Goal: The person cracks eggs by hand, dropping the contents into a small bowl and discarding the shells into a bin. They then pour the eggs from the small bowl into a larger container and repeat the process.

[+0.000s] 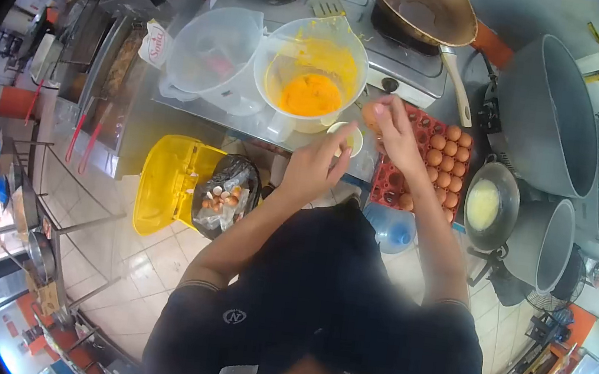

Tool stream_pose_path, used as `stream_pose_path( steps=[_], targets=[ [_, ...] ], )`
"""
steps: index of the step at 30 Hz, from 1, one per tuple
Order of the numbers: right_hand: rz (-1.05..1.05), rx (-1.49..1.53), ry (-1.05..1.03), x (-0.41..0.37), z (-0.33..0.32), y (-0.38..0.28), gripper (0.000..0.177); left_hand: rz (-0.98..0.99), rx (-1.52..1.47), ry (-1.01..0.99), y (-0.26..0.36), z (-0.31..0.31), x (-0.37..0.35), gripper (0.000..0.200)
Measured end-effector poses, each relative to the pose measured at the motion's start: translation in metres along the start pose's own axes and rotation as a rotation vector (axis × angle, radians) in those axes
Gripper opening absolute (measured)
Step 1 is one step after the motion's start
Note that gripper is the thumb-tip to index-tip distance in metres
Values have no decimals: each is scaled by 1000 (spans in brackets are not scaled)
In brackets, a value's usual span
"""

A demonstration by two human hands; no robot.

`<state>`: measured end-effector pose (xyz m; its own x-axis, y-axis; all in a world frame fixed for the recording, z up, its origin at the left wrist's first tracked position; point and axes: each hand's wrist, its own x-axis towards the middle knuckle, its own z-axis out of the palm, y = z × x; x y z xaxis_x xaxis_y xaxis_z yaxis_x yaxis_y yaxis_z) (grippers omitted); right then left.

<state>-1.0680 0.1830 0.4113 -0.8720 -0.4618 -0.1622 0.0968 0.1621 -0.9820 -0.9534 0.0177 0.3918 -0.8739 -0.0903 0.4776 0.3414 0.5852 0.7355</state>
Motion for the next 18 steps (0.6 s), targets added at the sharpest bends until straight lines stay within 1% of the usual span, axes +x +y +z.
stream_pose_path(
  steps=[1, 3, 4, 8, 10, 11, 13, 14, 16, 17, 18],
  targets=[
    [9, 0, -1, 0, 0, 9, 41, -232, -100, -47, 2, 8, 1, 45],
    [270, 235, -170, 1, -1, 35, 43, -241, -94, -40, -16, 25, 4, 44],
    [324, 253, -204, -1, 0, 38, 40, -241, -82, -27, -25, 32, 3, 44],
    [348, 228, -272, 1, -7, 56, 36, -192, -68, -49, -46, 39, -6, 46],
    [237, 9, -314, 0, -7, 57, 37, -260, -31, -134, -44, 34, -5, 49],
    [240, 12, -313, 1, -7, 59, 37, -262, -31, -138, -49, 35, -5, 49],
    [165, -189, -335, 5, -8, 63, 38, -108, 93, -102, -61, 40, -6, 52],
    [169, -186, -335, 6, -7, 69, 38, -111, 93, -107, -66, 44, -8, 52],
    [-134, -423, -257, 8, 2, 77, 39, -131, 187, -169, -72, 49, -10, 54],
    [-132, -423, -256, 9, 5, 80, 39, -132, 185, -170, -76, 52, -12, 54],
    [-55, -496, -218, 10, 10, 78, 40, -140, 206, -155, -78, 55, -13, 53]
  ],
)
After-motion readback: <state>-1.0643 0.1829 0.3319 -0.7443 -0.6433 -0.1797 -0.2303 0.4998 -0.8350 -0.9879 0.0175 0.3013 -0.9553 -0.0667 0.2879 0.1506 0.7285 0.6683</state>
